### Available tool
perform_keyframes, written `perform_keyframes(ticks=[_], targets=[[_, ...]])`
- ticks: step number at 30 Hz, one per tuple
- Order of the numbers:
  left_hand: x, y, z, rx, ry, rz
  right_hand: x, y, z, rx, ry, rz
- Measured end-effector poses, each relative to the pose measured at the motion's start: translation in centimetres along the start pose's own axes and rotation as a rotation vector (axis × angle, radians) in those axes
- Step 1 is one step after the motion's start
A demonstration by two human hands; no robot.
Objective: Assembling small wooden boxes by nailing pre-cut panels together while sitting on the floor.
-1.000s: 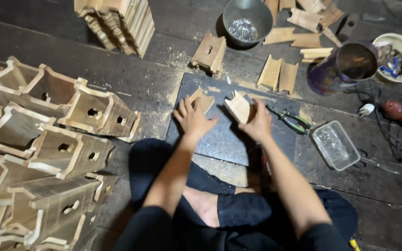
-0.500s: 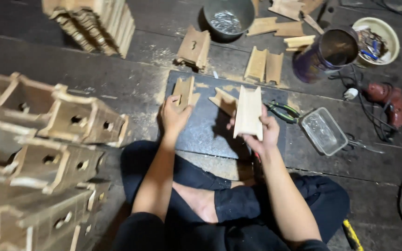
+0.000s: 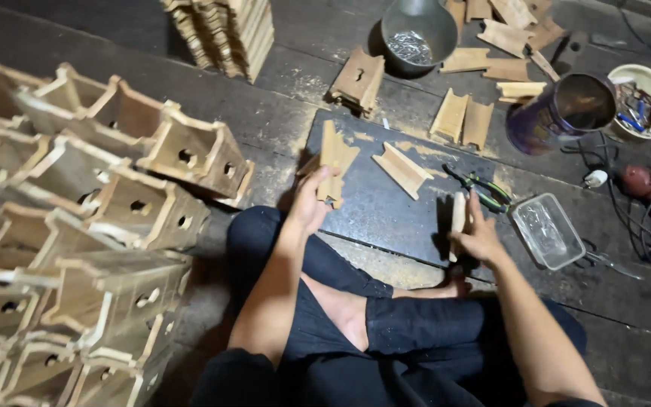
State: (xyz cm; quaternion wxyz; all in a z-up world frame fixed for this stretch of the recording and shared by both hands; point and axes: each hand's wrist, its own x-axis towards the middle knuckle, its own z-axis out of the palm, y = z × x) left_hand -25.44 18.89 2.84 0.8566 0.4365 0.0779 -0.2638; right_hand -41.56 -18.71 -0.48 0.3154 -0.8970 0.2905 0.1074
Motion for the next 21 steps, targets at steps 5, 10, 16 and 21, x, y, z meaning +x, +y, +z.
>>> perform_keyframes(ticks=[5,10,16,21], targets=[[0.6,-2.6,-0.9,0.273,-0.055,0.200,1.4,0.7,-1.3,-0.258,0.006,-0.176],[-0.4,-2.0,-0.1,1.009,0.064,0.530,4.7,3.6,-1.7,-0.403,0.139,-0.392],[-2.9,0.3,3.6,1.353,0.075,0.744,-0.7,-1.9,-5.6,-0.623,0.191,-0.387],[-4.2,1.3,6.7,1.519,-0.034,0.775,-1.9,-4.5,-0.1,0.339,0.152,-0.608]])
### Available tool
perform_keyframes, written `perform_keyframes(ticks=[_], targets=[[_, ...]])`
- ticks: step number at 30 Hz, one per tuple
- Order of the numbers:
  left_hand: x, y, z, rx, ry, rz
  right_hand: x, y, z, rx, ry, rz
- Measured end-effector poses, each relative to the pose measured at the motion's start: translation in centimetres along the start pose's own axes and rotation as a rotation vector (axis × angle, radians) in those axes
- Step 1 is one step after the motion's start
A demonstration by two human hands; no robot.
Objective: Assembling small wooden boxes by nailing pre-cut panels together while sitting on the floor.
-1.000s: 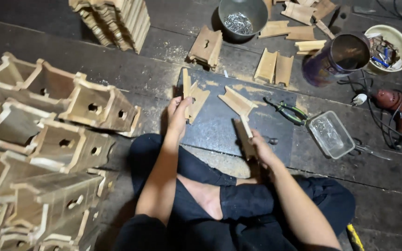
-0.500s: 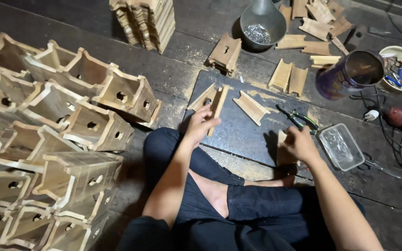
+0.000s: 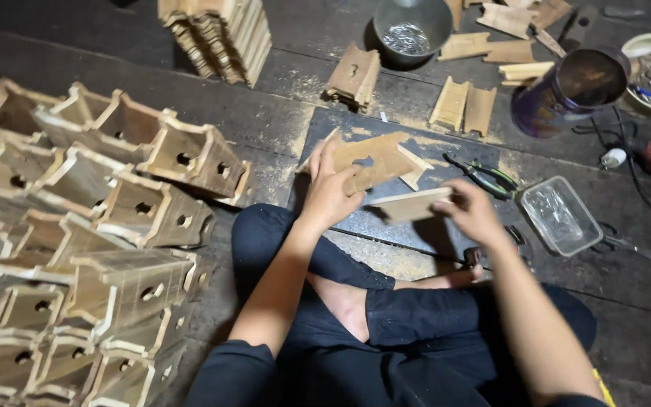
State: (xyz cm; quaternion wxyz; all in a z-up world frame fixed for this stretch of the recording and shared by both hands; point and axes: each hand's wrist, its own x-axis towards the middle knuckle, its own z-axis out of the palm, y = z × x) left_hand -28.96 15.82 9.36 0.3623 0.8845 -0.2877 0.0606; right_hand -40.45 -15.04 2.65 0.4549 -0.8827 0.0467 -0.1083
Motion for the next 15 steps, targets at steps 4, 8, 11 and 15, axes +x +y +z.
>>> perform_keyframes(ticks=[4,8,11,15], targets=[[0.5,1.6,0.1,0.001,-0.106,-0.010,0.1,4.7,5.7,0.114,0.090,-0.009],[1.0,-0.7,5.0,-0.016,-0.286,-0.060,-0.6,6.8,8.5,-0.034,0.003,0.116],[0.6,-0.9,8.3,-0.012,-0.382,-0.075,-1.0,7.7,8.6,-0.095,-0.014,0.200],[0.9,-0.6,10.3,0.001,-0.424,-0.033,-0.9,9.0,8.6,-0.066,-0.002,0.290]])
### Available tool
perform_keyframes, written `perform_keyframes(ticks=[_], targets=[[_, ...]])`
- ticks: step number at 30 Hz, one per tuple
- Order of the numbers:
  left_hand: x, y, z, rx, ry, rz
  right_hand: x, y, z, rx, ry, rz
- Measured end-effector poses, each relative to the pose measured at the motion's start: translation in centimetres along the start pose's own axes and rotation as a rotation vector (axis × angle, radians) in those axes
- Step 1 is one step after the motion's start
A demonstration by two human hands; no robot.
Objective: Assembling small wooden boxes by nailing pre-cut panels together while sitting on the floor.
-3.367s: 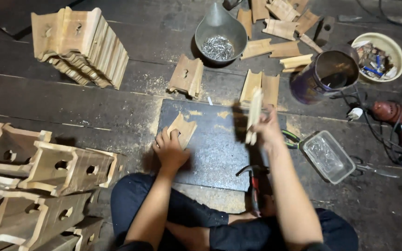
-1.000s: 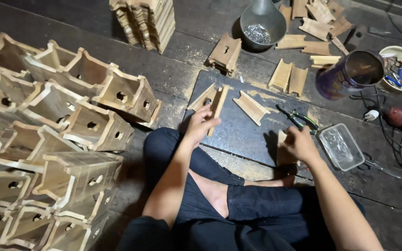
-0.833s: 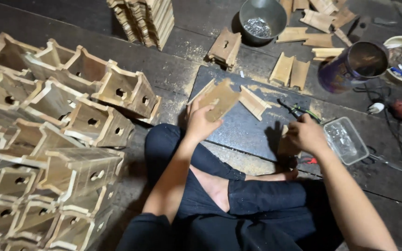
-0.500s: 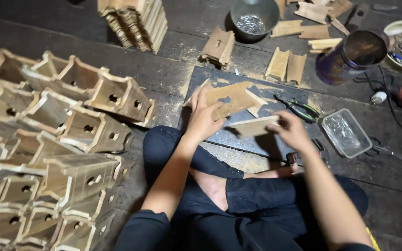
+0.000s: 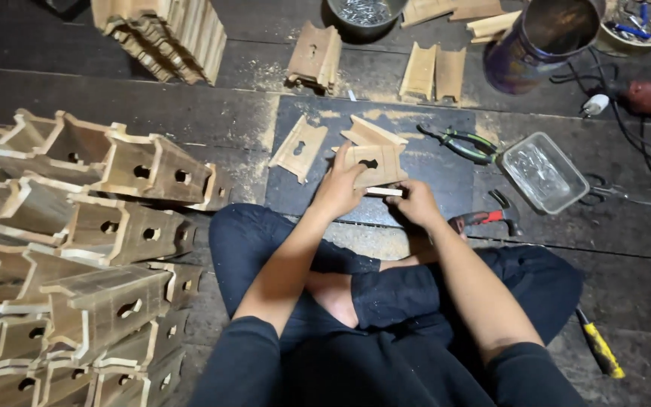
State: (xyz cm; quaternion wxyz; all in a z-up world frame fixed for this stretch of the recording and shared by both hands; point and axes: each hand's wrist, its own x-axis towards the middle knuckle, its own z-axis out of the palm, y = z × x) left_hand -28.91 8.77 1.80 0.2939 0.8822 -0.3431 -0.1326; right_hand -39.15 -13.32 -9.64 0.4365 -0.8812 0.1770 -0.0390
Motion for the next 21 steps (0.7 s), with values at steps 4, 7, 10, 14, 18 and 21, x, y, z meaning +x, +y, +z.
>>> perform_keyframes(ticks=[4,7,10,14,18,21], targets=[[0.5,-0.5,0.1,-0.017,-0.039,-0.005,-0.2,-1.7,-2.0,0.430,0.058,0.046],[1.3,-0.3,-0.5,-0.008,-0.084,0.023,-1.9,-6.3,-4.3,0.459,0.046,-0.066],[1.4,-0.3,-0.7,-0.024,-0.132,0.046,-2.5,-5.1,-3.3,0.346,0.122,-0.181],[1.2,0.1,-1.5,-0.011,-0.118,0.073,-2.9,-5.6,-3.4,0.091,0.130,-0.152],[1.9,-1.1,-0.5,0.024,-0.104,0.085,-2.7,-4.9,-2.7,-0.078,0.140,-0.153],[0.2,-0.1,-2.6,-0.036,-0.046,0.075,-2.3,-4.1,-2.3,-0.118,0.133,-0.187]])
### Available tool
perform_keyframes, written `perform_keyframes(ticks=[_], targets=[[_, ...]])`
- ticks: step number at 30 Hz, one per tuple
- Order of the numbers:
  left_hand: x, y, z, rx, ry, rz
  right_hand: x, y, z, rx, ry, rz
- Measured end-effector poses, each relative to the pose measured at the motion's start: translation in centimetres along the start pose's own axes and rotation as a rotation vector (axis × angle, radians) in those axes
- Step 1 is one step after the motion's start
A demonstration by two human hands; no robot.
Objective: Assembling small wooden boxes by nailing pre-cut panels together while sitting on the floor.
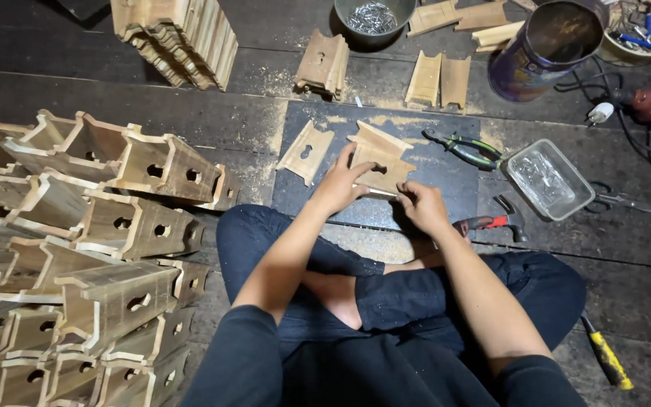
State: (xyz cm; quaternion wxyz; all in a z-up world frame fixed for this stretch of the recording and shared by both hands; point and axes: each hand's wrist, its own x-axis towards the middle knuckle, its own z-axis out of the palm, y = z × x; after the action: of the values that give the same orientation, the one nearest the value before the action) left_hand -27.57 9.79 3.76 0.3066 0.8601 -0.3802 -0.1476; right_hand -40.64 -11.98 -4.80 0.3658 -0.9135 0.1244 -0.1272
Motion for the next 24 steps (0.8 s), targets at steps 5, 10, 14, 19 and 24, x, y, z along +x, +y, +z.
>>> perform_keyframes(ticks=[5,10,14,19,24], targets=[[-2.1,-5.8,1.9,-0.118,0.191,-0.045,0.2,-1.1,-0.8,0.045,-0.014,-0.016],[-2.6,-9.1,5.4,-0.163,0.333,-0.089,-0.1,-2.1,-1.4,0.062,-0.042,-0.077],[-3.1,-7.0,3.6,-0.523,0.294,-0.132,0.0,-2.8,-1.8,0.034,-0.043,-0.102],[-2.7,-8.6,4.9,-0.608,0.335,-0.134,0.0,-3.0,-1.9,0.028,-0.041,-0.122],[-2.9,-8.1,4.5,-0.581,0.371,-0.170,0.1,-2.4,-1.8,0.020,-0.035,-0.175]])
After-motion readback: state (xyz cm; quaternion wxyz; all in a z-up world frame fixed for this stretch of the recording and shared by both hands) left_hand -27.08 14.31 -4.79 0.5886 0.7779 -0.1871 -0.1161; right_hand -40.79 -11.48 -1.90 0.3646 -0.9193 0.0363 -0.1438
